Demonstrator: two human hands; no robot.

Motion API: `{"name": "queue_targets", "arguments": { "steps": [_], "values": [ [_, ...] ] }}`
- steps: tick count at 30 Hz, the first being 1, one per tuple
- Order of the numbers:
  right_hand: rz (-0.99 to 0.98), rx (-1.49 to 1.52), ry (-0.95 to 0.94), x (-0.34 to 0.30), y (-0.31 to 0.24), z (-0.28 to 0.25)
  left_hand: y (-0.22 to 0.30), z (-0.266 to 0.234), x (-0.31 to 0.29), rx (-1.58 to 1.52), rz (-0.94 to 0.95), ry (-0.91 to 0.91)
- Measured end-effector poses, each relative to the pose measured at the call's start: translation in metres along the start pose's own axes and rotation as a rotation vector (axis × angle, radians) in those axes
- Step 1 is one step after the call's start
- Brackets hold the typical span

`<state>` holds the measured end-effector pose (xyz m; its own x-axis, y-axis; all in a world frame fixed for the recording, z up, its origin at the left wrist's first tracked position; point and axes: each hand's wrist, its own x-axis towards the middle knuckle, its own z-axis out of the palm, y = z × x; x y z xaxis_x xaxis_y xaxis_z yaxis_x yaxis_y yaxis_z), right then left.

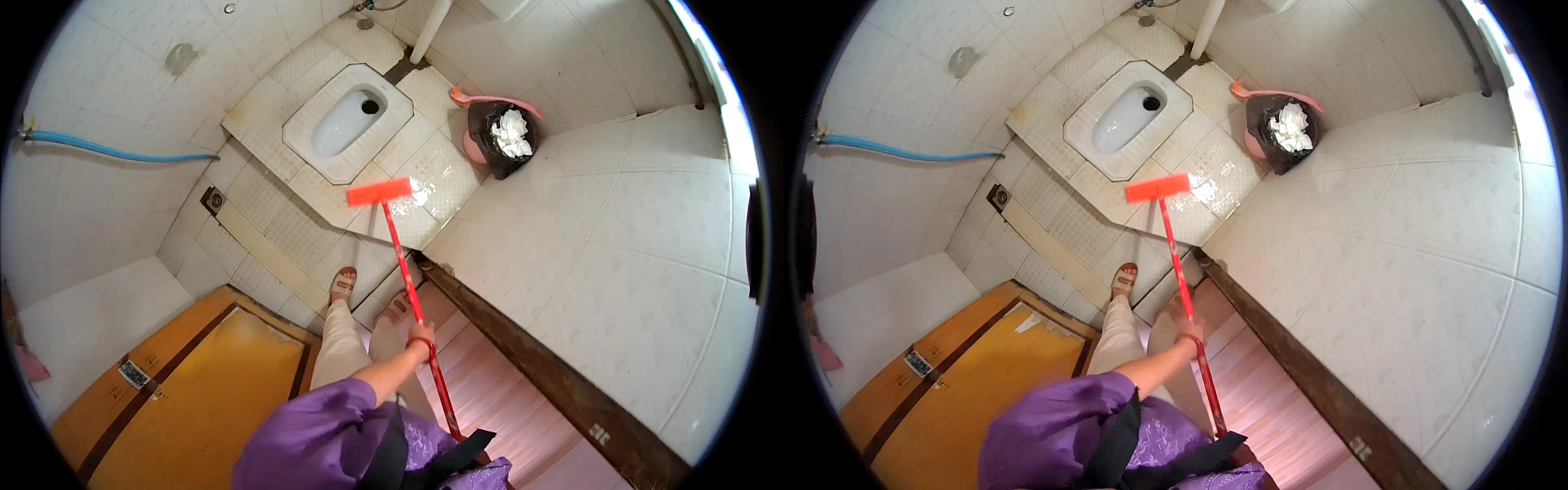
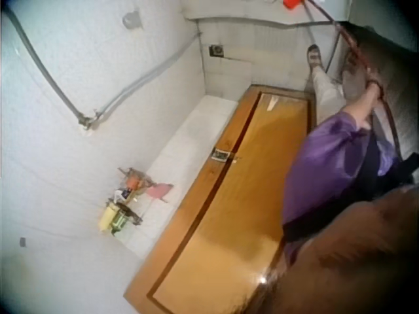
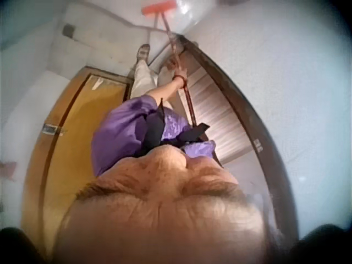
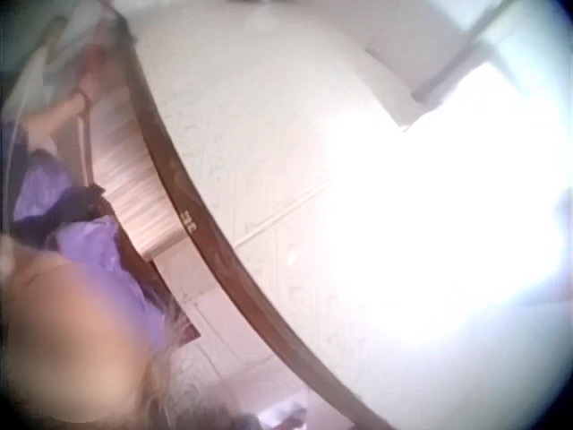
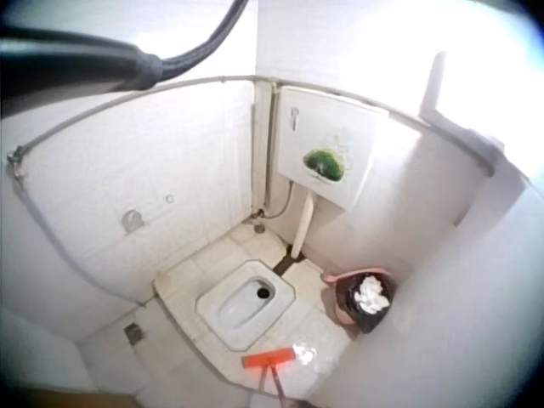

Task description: The person walks from a cluttered area into a bathroom, picks up a red squeegee, and uses it to push water from the floor into a squat toilet. They then move to another bathroom and use a hose to spray water onto the floor before squeegeeing it into the toilet.

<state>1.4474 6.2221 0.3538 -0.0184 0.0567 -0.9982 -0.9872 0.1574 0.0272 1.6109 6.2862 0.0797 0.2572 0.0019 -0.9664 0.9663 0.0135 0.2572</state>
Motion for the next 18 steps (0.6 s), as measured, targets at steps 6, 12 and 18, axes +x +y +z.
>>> {"name": "queue_targets", "arguments": {
  "steps": [6,12,18],
  "values": [
    [-0.04,0.345,-0.137,0.034,-0.089,0.021,0.151,-0.01,0.02,0.12,-0.027,-0.137],
    [0.051,0.161,0.057,0.013,-0.058,0.009,0.041,0.006,0.026,0.274,0.281,0.028],
    [0.026,0.105,-0.098,0.068,-0.074,0.008,0.1,-0.018,0.086,-0.132,0.041,-0.236]
  ]
}}
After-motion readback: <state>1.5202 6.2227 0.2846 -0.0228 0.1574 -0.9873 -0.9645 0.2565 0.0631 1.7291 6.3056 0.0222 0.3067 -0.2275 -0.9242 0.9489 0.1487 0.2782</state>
